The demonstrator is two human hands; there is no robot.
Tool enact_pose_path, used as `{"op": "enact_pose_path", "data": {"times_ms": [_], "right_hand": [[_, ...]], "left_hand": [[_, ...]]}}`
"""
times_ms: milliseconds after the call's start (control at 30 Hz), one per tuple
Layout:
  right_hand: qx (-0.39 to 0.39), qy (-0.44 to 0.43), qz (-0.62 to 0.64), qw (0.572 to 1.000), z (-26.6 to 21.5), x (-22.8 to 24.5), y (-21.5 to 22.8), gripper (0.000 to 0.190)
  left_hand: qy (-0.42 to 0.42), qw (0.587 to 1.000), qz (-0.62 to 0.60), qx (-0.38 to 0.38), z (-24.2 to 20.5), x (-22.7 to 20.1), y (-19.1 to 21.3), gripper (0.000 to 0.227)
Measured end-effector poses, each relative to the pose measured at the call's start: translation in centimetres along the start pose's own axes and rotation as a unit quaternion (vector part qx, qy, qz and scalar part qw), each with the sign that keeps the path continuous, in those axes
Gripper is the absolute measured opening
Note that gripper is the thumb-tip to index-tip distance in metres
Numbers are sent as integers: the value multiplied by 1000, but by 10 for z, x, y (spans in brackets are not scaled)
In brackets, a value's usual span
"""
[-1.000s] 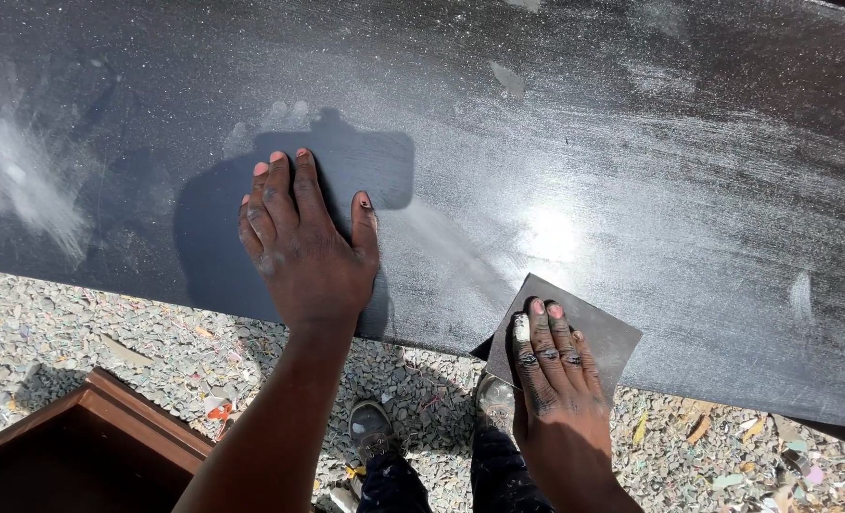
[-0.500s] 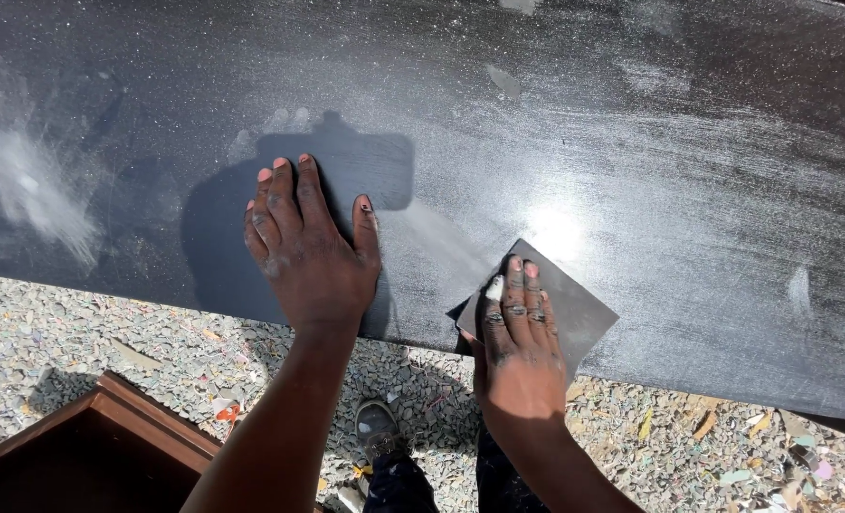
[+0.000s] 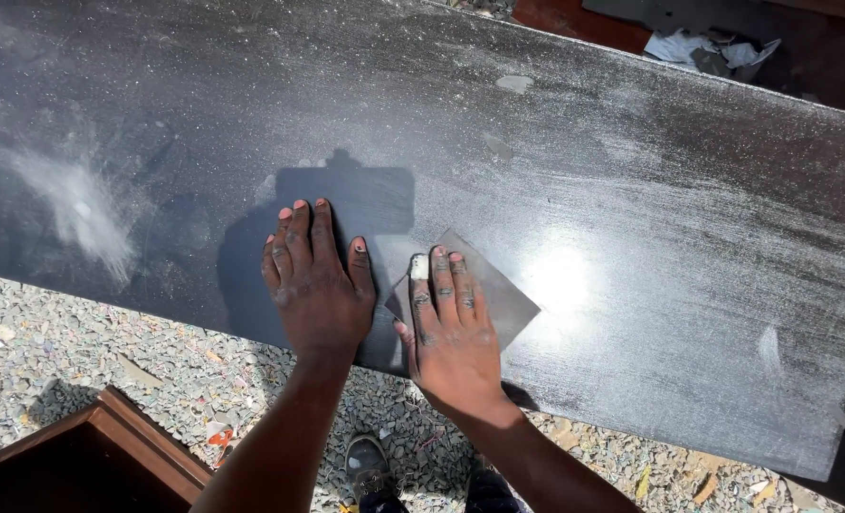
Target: The person sands the surface and edges of a large black furniture panel using a piece of sandpaper held in their right hand while stabilizing the panel with their left hand.
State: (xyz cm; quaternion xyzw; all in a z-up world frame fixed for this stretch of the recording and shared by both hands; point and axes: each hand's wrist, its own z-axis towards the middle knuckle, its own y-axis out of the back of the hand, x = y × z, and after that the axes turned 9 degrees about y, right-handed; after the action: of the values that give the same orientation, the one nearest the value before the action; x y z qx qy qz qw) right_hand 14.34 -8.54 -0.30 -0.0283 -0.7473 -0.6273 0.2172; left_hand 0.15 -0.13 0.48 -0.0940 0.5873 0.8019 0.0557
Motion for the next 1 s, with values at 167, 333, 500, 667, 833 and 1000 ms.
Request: {"op": "enact_pose_path", "data": {"times_ms": [167, 333, 500, 667, 833, 1000], "right_hand": [[-35, 38, 20, 998, 19, -47, 40, 78], [-146, -118, -13, 982, 47, -99, 53, 76], [-164, -5, -8, 986, 105, -115, 55, 69], [-160, -57, -40, 985, 7, -120, 66, 66], [-189, -14, -49, 981, 81, -107, 55, 36], [-141, -14, -16, 990, 78, -110, 82, 53]], "left_hand": [[7, 1000, 0, 7, -1, -2, 0, 46], [12, 1000, 18, 7, 2, -3, -2, 48], [-28, 998, 49, 22, 2, -1, -8, 54], [-153, 984, 61, 62, 36, -8, -1, 72], [-228, 961, 32, 150, 100, -32, -39, 70], [-270, 960, -30, 64, 180, -64, -68, 60]]}}
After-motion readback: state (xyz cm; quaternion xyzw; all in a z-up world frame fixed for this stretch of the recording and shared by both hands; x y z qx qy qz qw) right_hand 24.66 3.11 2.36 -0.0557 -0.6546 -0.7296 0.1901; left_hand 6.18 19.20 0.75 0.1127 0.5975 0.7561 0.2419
